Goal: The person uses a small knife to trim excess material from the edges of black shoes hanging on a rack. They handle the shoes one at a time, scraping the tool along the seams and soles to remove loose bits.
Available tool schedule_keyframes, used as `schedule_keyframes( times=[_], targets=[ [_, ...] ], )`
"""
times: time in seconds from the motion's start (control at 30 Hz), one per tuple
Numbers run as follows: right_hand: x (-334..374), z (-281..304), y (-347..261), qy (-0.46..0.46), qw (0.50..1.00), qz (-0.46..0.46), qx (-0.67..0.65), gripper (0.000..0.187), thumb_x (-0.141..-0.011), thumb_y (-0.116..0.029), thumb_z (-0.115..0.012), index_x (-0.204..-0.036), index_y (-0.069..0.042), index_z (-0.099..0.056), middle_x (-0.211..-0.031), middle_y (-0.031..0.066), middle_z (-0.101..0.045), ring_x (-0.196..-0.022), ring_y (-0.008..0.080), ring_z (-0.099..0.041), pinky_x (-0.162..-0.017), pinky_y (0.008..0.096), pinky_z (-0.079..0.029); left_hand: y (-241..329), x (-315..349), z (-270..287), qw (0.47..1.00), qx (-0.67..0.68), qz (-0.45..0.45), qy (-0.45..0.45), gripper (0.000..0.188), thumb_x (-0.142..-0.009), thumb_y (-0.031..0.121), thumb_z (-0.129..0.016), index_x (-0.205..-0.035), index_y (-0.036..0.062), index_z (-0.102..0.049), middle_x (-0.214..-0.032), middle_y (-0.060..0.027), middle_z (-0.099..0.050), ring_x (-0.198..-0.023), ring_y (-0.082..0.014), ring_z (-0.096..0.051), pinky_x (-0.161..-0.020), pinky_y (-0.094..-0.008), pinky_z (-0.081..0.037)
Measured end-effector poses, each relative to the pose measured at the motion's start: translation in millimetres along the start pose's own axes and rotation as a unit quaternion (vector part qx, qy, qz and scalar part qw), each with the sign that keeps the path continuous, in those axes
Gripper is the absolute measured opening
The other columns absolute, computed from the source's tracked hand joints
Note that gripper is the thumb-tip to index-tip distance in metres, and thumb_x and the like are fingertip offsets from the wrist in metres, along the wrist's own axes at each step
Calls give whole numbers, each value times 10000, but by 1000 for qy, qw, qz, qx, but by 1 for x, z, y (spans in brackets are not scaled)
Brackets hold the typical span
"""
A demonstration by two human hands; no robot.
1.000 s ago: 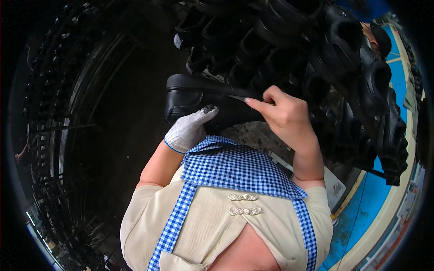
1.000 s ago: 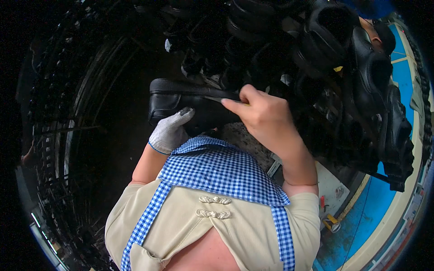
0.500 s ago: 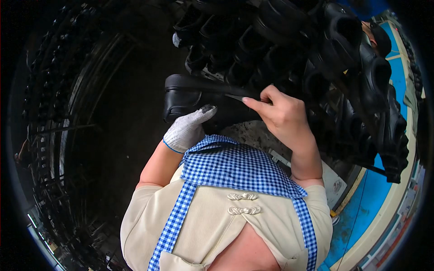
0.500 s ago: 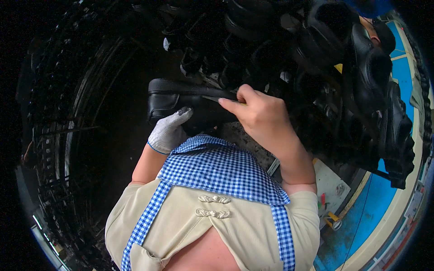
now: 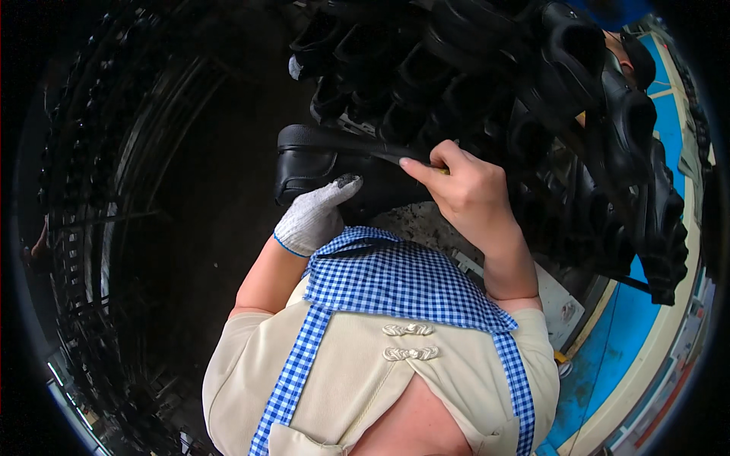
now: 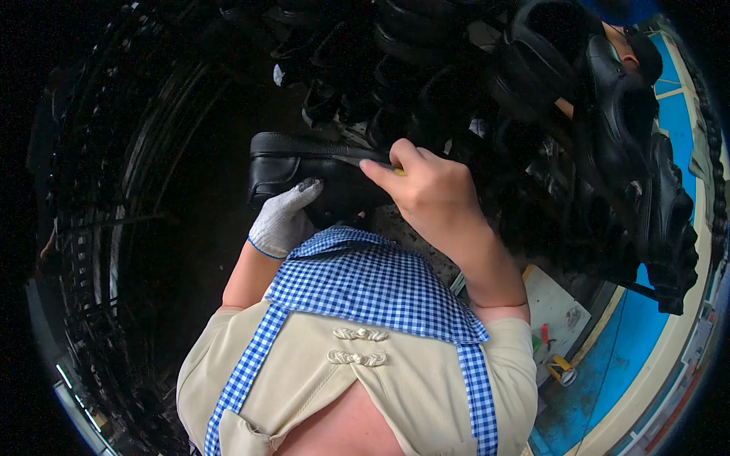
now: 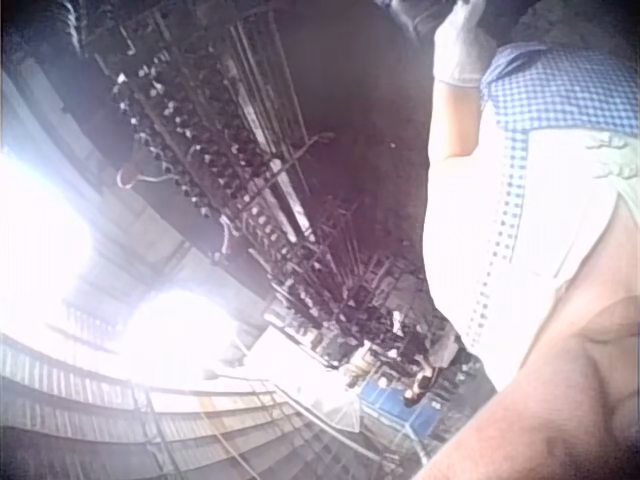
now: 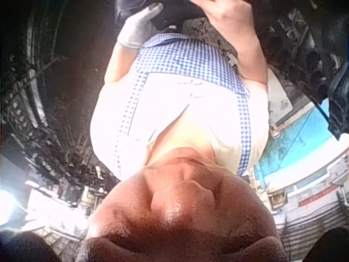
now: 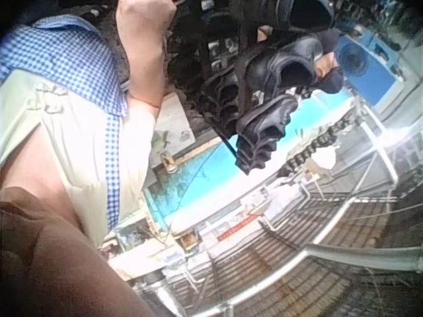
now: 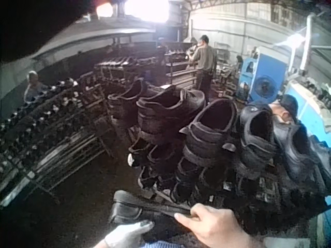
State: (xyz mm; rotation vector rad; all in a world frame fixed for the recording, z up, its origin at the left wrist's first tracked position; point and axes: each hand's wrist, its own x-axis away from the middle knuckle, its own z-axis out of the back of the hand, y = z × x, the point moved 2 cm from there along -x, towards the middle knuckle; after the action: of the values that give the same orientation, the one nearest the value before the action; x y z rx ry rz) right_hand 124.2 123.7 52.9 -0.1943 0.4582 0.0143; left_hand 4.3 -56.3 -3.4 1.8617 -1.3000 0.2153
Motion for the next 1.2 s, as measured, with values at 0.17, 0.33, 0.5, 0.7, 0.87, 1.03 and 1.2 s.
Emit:
schedule_keyframes(
  times=[0.17, 0.33, 0.5, 0.7, 0.87, 1.03, 1.2],
  targets=[
    [7, 5, 12, 23, 999, -24, -17, 305, -783, -37, -721, -1066, -147, -753, -800, 51, -571, -610, 158, -623, -505, 264, -524, 2, 1, 0, 1000, -1, -8, 16, 412, -865, 43, -658, -1264, 51, -554, -1229, -215, -620, -1103, -397, -633, -915, -569, -549],
    [17, 14, 10, 6, 999, -31, -26, 272, -777, -1, -752, -1021, -119, -772, -802, 79, -597, -580, 177, -596, -480, 250, -471, 3, 0, 2, 1000, 1, -20, 3, 417, -853, 81, -688, -1251, 71, -567, -1215, -210, -631, -1102, -412, -633, -900, -571, -553],
    [13, 8, -3, 3, 999, 12, 48, 328, -739, -33, -720, -1055, -116, -755, -813, 57, -574, -714, 168, -641, -532, 256, -534, 4, 1, -1, 1000, -8, -30, -5, 406, -856, 74, -681, -1246, 67, -570, -1195, -208, -642, -1089, -404, -643, -898, -572, -553],
    [10, 12, -14, -12, 994, 31, 103, 312, -753, -43, -701, -1057, -91, -752, -821, 62, -576, -714, 175, -628, -530, 251, -526, 3, 0, -2, 999, -18, -37, -7, 396, -867, 65, -665, -1250, 45, -562, -1191, -215, -641, -1077, -393, -651, -915, -560, -552],
    [10, 14, -14, -22, 995, 29, 88, 299, -766, -46, -695, -1057, -86, -751, -831, 66, -579, -713, 173, -627, -523, 246, -517, 2, 2, -2, 999, -12, -38, 2, 396, -881, 62, -650, -1264, 42, -551, -1192, -214, -640, -1079, -391, -650, -918, -556, -553],
    [-1, -4, -12, -7, 996, 30, 79, 293, -762, -38, -693, -1046, -86, -748, -842, 71, -579, -706, 175, -626, -533, 253, -525, 1, -1, 0, 1000, -7, -30, -6, 402, -890, 55, -638, -1278, 39, -533, -1219, -213, -623, -1098, -393, -639, -912, -571, -552],
    [8, 3, 2, 38, 999, -32, -18, 288, -782, -58, -738, -1061, -128, -747, -824, 42, -595, -659, 161, -646, -521, 271, -524, 3, 1, -1, 999, -4, -50, -8, 430, -874, 85, -656, -1283, 44, -528, -1227, -215, -616, -1097, -413, -631, -911, -584, -550]
  ],
)
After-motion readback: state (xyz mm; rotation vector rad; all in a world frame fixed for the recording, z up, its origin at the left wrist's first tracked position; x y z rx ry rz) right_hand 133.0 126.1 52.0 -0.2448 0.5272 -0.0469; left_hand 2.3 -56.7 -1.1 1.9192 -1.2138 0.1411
